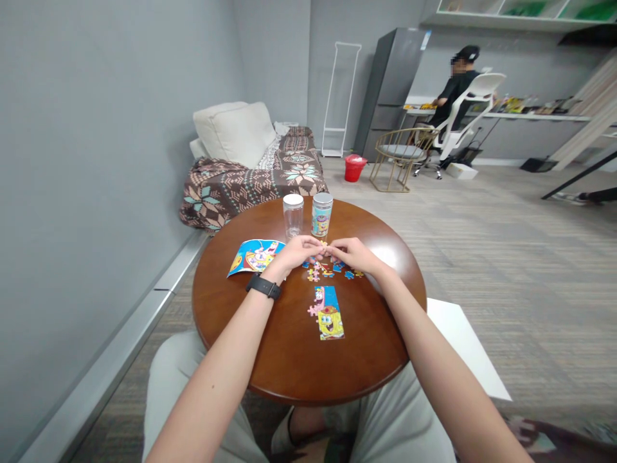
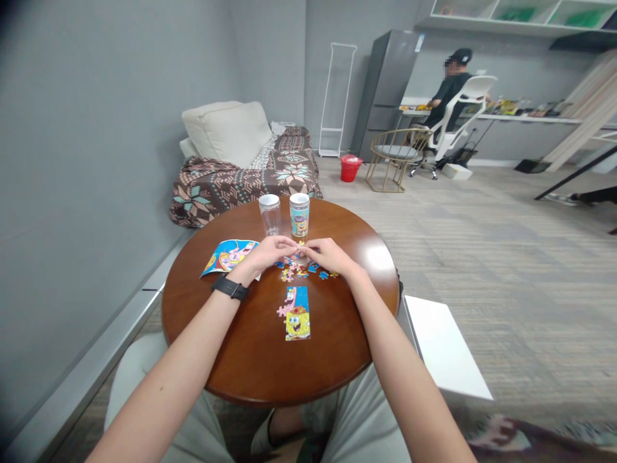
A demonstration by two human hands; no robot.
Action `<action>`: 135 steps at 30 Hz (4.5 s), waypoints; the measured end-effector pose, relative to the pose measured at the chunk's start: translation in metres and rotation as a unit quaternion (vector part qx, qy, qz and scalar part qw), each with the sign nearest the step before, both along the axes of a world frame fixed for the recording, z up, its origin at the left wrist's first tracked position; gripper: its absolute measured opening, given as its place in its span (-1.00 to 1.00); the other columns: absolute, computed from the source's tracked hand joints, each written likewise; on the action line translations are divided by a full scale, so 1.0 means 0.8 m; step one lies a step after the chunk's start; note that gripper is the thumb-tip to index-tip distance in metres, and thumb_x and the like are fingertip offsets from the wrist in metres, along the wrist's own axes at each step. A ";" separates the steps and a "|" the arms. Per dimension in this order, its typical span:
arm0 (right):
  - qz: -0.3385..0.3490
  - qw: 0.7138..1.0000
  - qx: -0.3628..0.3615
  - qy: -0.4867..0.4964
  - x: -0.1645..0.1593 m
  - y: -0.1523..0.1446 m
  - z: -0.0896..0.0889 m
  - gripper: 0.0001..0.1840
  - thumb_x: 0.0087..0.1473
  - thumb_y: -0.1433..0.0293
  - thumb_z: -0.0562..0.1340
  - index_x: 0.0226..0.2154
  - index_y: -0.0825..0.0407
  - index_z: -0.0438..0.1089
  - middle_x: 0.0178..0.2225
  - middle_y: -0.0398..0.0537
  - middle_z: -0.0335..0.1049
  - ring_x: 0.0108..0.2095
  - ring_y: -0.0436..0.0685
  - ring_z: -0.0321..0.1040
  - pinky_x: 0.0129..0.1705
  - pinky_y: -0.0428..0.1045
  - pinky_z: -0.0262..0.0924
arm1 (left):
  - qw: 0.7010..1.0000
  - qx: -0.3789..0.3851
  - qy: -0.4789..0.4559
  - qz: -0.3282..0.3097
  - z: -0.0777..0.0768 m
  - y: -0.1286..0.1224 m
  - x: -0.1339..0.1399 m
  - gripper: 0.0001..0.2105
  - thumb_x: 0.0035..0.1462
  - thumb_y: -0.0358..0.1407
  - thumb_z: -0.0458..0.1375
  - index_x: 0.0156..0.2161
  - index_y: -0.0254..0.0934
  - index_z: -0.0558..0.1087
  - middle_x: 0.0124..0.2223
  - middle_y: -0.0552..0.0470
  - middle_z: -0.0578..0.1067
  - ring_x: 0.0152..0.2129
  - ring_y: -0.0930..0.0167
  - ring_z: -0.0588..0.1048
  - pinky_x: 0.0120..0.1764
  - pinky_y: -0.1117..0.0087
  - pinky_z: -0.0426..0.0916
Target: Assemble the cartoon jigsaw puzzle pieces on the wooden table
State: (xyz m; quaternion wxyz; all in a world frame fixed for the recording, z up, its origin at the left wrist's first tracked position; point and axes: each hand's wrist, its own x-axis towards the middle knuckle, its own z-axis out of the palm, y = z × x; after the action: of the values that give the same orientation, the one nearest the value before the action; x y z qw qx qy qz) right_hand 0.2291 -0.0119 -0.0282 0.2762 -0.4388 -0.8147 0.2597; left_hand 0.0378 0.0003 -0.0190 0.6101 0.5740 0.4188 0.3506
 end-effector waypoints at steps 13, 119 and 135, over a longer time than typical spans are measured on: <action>-0.010 1.000 -0.015 0.021 0.000 0.000 0.001 -0.60 0.13 0.14 0.09 -0.41 0.10 0.46 -0.51 -0.10 0.43 -0.48 0.00 0.30 -0.39 -0.10 0.15 | 0.999 -0.018 -0.023 -0.013 0.000 -0.001 0.001 -0.89 -0.05 -0.37 0.27 -0.44 -0.38 0.44 -0.49 -0.01 0.53 -0.50 0.49 0.51 -0.41 0.50 0.34; -0.056 0.998 0.021 -0.003 -0.008 0.010 -0.023 -0.87 -0.05 0.49 0.19 -0.40 0.02 0.43 -0.46 -0.13 0.42 -0.43 0.02 0.29 -0.31 -0.06 0.19 | 0.768 0.246 0.586 0.083 -0.003 -0.009 -0.009 -0.74 0.19 -0.40 -0.07 -0.14 -0.29 0.46 -0.24 -0.18 0.55 -0.26 0.30 0.53 -0.21 0.37 0.33; -0.192 0.976 0.095 0.047 0.003 0.015 -0.037 -0.79 0.05 0.49 0.01 -0.37 0.03 0.35 -0.33 0.01 0.34 -0.28 0.15 0.29 -0.15 0.06 0.19 | 0.790 0.236 0.562 0.064 0.000 -0.012 -0.012 -0.71 0.18 -0.43 -0.05 -0.09 -0.26 0.46 -0.20 -0.18 0.55 -0.24 0.31 0.53 -0.16 0.34 0.34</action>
State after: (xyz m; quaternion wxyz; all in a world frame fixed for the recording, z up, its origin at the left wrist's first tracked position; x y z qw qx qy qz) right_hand 0.2311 -0.0002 -0.0577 0.3996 -0.5464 -0.7218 0.1440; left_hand 0.0278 -0.0094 -0.0189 0.0887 0.7675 0.6281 0.0920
